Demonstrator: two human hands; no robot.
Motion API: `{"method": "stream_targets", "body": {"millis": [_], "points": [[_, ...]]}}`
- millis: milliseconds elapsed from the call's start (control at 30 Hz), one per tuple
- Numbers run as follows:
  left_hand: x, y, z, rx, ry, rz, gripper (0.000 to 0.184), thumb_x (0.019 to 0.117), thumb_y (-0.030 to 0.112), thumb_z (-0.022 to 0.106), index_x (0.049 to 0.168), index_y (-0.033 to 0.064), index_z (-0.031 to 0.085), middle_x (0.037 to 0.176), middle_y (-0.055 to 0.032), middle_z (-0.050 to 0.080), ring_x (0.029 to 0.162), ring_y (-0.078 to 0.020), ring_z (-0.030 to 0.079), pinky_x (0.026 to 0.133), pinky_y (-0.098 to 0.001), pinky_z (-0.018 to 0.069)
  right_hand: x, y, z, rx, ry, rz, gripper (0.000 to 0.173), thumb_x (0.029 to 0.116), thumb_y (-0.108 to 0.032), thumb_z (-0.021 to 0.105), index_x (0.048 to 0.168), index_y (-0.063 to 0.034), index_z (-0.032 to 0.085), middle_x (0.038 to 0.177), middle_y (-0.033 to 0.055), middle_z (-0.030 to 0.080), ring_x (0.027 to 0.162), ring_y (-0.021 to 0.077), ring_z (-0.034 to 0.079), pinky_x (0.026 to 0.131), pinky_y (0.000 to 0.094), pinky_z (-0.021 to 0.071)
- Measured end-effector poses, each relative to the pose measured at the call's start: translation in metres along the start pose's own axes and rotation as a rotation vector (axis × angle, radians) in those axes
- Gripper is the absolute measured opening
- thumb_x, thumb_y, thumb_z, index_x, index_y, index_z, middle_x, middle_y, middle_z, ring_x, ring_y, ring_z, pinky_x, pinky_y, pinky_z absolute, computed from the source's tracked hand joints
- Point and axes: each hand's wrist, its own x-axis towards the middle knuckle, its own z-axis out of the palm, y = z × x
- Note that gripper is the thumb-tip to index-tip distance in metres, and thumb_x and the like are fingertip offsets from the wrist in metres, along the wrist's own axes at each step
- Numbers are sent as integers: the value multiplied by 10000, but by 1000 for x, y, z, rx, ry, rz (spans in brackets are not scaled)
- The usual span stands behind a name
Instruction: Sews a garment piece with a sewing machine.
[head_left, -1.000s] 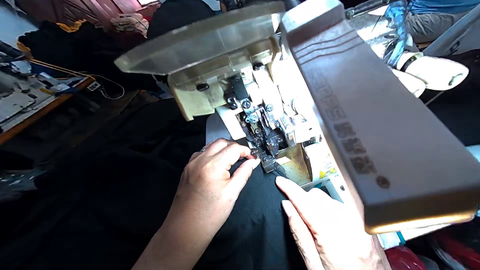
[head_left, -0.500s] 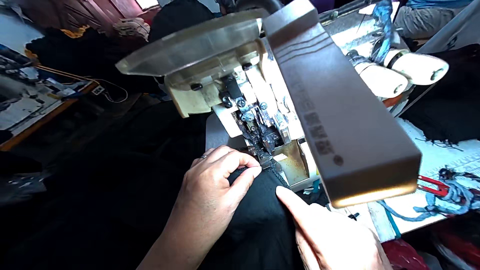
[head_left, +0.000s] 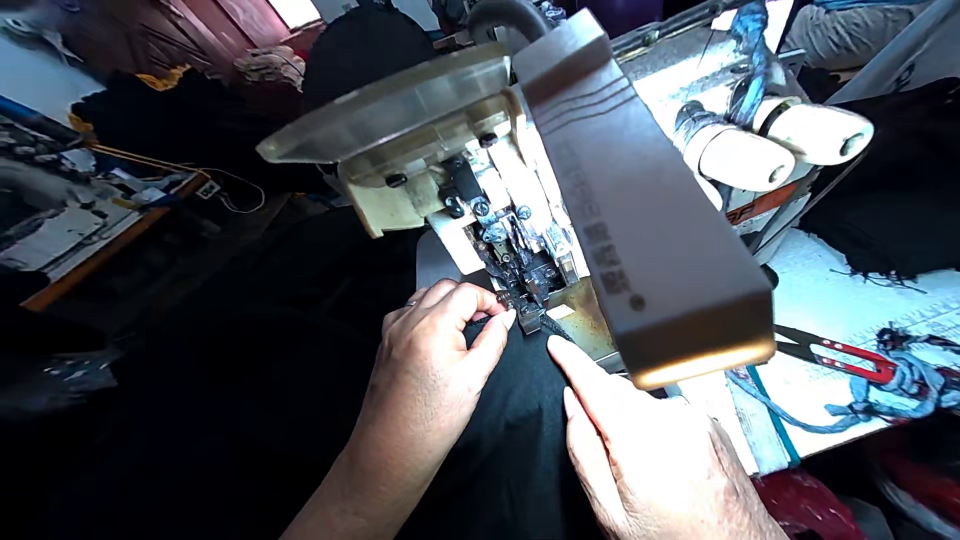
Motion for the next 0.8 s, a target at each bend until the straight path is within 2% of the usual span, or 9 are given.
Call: {"method": "stream_targets", "body": {"millis": [167,233,300,333,400,467,600,700,800], "points": [[0,1,-2,2,-23,-5,165,921,235,645,879,89,708,866,-8,627,880,-167,604,768,-422,443,-3,4,0,50,-7,-32,369,927,-133,527,1210,-60,754,636,33,628,463,157,564,408,278,425],[-3,2,-4,46,5,35,202,925,267,628,933,93,731,974,-39,669,979,-205,629,833,-480,448,-7,5,-2,114,-22,-47,360,935,-107,538,1226,-57,745,668,44,658,509,168,602,448,287,463],[-14,6,-6,98,67,86,286,946,305,607,1028,85,771,1142,-108,699,1134,-274,636,957,-549,443,-13,5,-10,251,-56,-27,315,965,-65,558,1219,-43,744,751,76,712,606,174,658,547,280,523],[-21,9,-8,96,95,109,292,964,299,598,1059,83,770,1175,-128,695,1187,-288,618,1001,-553,421,-16,5,-14,332,-80,0,297,968,-42,565,1201,-44,749,801,94,732,665,180,684,603,281,542],[-36,17,-11,60,126,152,261,1009,286,587,1060,94,756,1157,-122,721,1254,-259,604,1066,-479,426,-21,4,-23,483,-149,80,270,961,4,575,1155,-34,759,918,131,765,798,184,731,732,278,575],[-47,20,-7,-2,108,170,264,1035,295,566,1064,102,744,1129,-102,734,1256,-205,602,1090,-382,421,-24,8,-28,621,-172,137,259,960,31,564,1128,-6,757,987,146,768,886,143,727,823,219,553],[-51,17,-1,-28,79,132,316,1057,252,494,1070,59,744,1146,-120,748,1223,-164,646,1099,-352,442,-19,9,-34,810,-220,199,241,952,61,545,1090,45,741,1028,158,758,975,75,698,898,158,505],[-43,11,-5,-30,22,112,342,1055,279,486,1098,67,751,1221,-93,732,1240,-148,636,1084,-358,456,-15,10,-28,886,-232,224,246,954,55,526,1069,44,743,1010,126,752,935,14,672,858,134,506],[-28,-1,-6,-10,-9,80,305,986,212,496,1083,68,747,1214,-63,722,1190,-147,650,1022,-374,494,-9,10,-15,925,-221,234,250,947,18,523,1026,4,760,935,64,742,823,-39,621,763,112,485]]}}
